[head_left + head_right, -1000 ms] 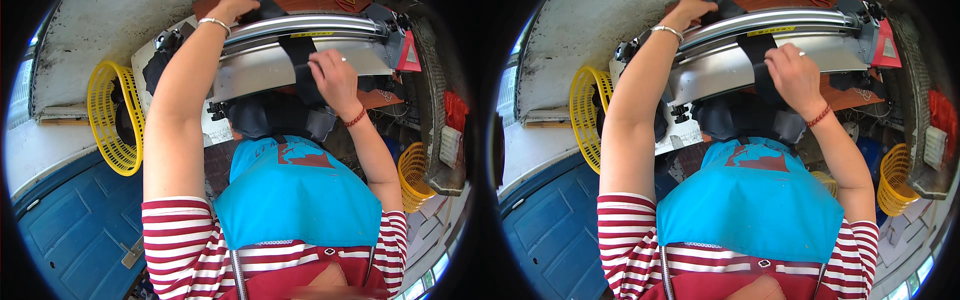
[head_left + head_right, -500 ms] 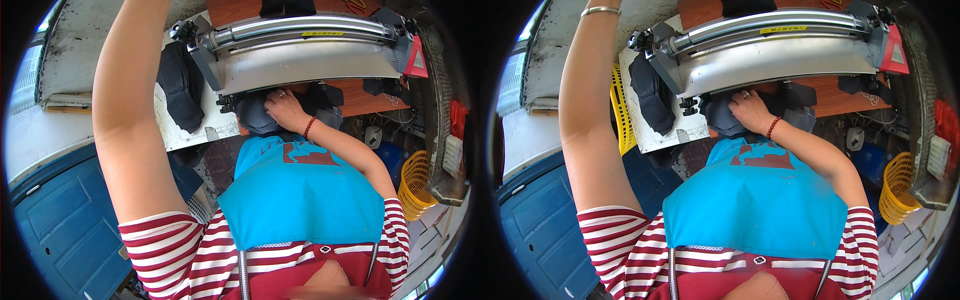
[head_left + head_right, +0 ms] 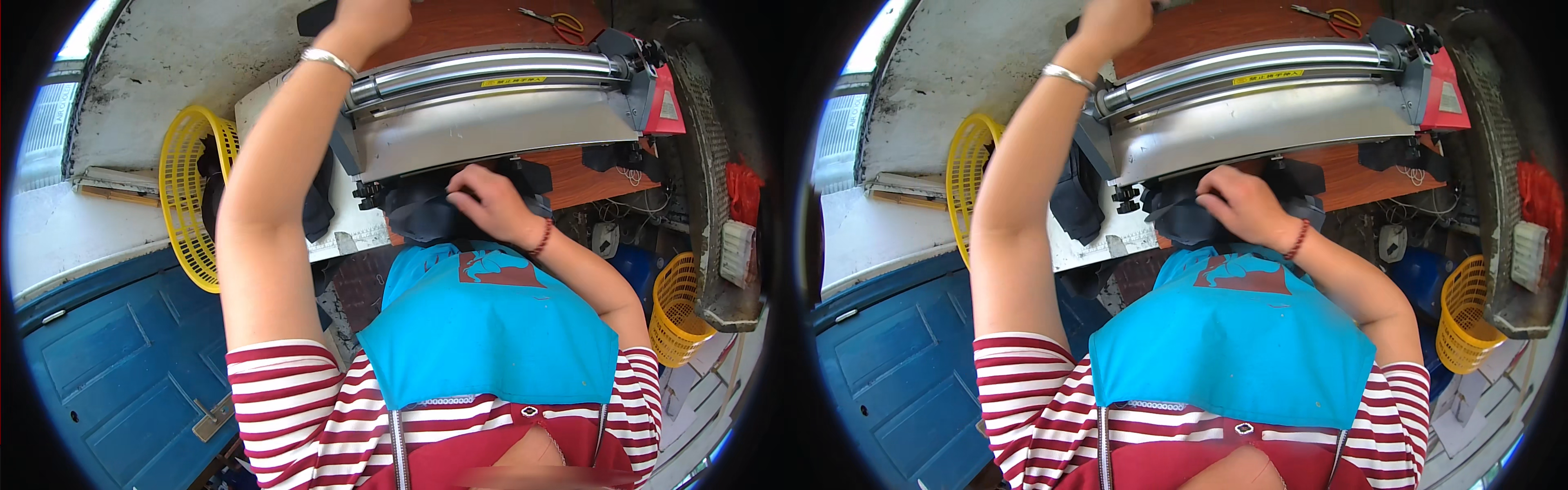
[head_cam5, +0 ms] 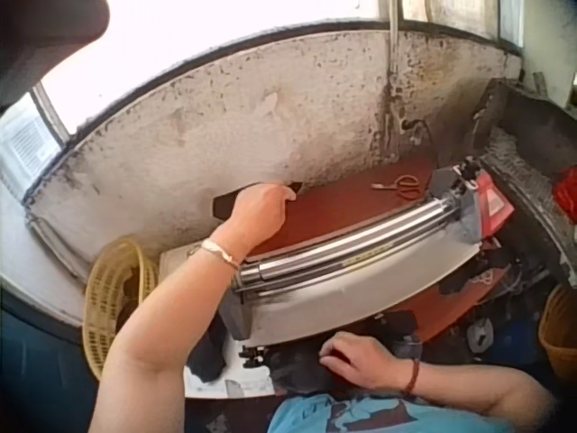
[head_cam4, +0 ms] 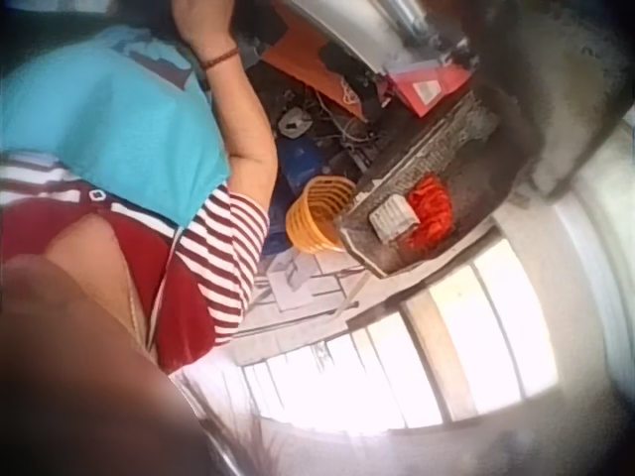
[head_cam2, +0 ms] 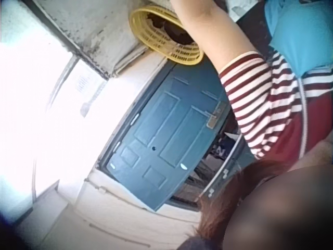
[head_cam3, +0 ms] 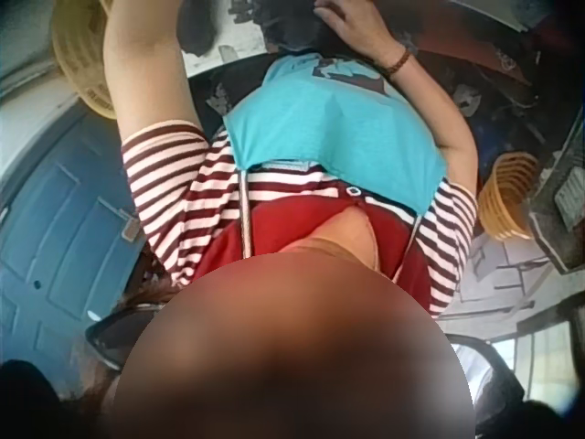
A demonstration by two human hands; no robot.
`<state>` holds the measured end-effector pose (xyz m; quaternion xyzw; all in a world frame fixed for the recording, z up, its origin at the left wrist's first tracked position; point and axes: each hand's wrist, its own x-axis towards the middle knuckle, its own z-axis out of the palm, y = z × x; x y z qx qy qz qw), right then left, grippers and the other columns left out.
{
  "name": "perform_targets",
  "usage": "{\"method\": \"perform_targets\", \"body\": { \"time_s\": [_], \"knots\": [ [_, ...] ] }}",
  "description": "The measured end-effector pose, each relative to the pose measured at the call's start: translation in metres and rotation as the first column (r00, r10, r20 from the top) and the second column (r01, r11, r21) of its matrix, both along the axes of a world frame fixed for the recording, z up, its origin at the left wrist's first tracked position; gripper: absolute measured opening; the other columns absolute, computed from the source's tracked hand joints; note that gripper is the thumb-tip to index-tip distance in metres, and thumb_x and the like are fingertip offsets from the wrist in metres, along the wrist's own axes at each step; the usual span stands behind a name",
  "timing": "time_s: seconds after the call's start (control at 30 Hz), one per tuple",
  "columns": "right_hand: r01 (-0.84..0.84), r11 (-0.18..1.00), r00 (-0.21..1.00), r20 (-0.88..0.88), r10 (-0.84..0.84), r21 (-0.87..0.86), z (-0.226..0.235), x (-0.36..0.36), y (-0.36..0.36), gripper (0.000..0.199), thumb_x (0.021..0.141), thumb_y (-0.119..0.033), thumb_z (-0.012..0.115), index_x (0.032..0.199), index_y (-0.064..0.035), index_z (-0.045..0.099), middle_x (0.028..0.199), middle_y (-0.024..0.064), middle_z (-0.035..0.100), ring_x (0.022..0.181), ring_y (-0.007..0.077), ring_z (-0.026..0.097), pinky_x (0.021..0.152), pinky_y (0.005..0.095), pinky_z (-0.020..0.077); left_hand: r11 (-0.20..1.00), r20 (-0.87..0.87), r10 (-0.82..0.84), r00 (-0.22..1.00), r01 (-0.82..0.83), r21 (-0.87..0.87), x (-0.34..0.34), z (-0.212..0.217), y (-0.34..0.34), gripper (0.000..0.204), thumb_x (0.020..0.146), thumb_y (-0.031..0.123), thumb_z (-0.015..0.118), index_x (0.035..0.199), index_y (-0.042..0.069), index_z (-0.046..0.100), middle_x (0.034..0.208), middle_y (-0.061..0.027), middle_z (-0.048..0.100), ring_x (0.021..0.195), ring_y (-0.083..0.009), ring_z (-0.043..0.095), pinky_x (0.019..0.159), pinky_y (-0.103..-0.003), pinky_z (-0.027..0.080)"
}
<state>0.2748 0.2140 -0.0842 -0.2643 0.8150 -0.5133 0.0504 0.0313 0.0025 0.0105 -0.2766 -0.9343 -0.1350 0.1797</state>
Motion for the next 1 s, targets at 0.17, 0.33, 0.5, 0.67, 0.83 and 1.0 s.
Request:
{"method": "perform_targets", "body": {
  "time_s": [0.17,0.33,0.5,0.67,0.83,1.0],
  "knots": [
    [0.326,0.943,0.805,0.544,-0.237,-0.072,0.011,-0.023,0.053,0.019,0.097,-0.011,0.068,0.113,-0.0016,0.063,0.091,0.0018,0.070,0.085,0.0072,0.065,0.078,0.0257,0.0518,0.999,0.546,-0.025,0.838,0.035,-0.008,0.016,-0.048,0.015,0.022,0.086,0.024,0.063,0.092,0.013,0.081,0.094,-0.0153,0.075,0.085,-0.0355,0.069,0.076,-0.044,0.055],
    [0.420,0.900,0.769,0.570,-0.289,-0.111,0.011,-0.061,0.045,0.022,0.097,-0.009,0.067,0.117,-0.0018,0.062,0.091,0.0012,0.068,0.084,0.0055,0.062,0.078,0.0230,0.0497,0.990,0.738,0.139,0.660,-0.089,-0.107,0.023,-0.046,0.026,0.066,0.098,0.051,0.046,0.108,-0.008,0.072,0.117,-0.0275,0.070,0.112,-0.0426,0.065,0.101,-0.043,0.048],
    [0.432,0.901,0.850,0.357,-0.387,-0.051,0.003,-0.107,0.036,0.019,0.092,-0.012,0.072,0.106,-0.0004,0.067,0.088,0.0049,0.072,0.077,0.0124,0.067,0.073,0.0283,0.0540,0.996,0.746,0.087,0.660,-0.058,-0.066,0.014,-0.055,0.026,0.066,0.095,0.054,0.052,0.107,-0.007,0.073,0.110,-0.0273,0.072,0.105,-0.0400,0.068,0.098,-0.042,0.049],
    [0.429,0.884,0.903,-0.078,-0.422,0.185,0.019,-0.084,0.063,0.014,0.089,-0.014,0.074,0.098,-0.0047,0.069,0.084,0.0083,0.071,0.071,0.0229,0.069,0.064,0.0369,0.0539,0.971,0.840,0.019,0.543,-0.211,0.114,-0.007,-0.068,0.017,0.032,0.091,0.033,0.069,0.089,0.002,0.076,0.076,-0.0052,0.068,0.069,-0.0118,0.060,0.063,-0.030,0.049],
    [0.145,0.987,0.938,-0.329,-0.113,0.075,0.015,-0.019,0.039,0.014,0.087,-0.006,0.075,0.099,-0.0050,0.068,0.082,0.0082,0.067,0.067,0.0234,0.067,0.059,0.0331,0.0531,0.869,0.715,0.138,0.685,-0.430,0.244,-0.031,-0.061,0.005,0.031,0.090,0.026,0.071,0.096,-0.004,0.071,0.093,-0.0130,0.070,0.086,-0.0240,0.066,0.076,-0.041,0.053],
    [0.026,0.943,0.980,-0.195,0.042,0.332,-0.061,0.015,0.002,0.021,0.086,-0.020,0.077,0.100,-0.0060,0.070,0.098,0.0117,0.067,0.084,0.0325,0.066,0.075,0.0404,0.0548,0.699,0.744,0.038,0.667,-0.550,0.458,-0.021,0.026,0.016,0.027,0.089,0.023,0.069,0.104,0.001,0.068,0.087,-0.0105,0.067,0.076,-0.0226,0.063,0.061,-0.039,0.049]
  ]
}}
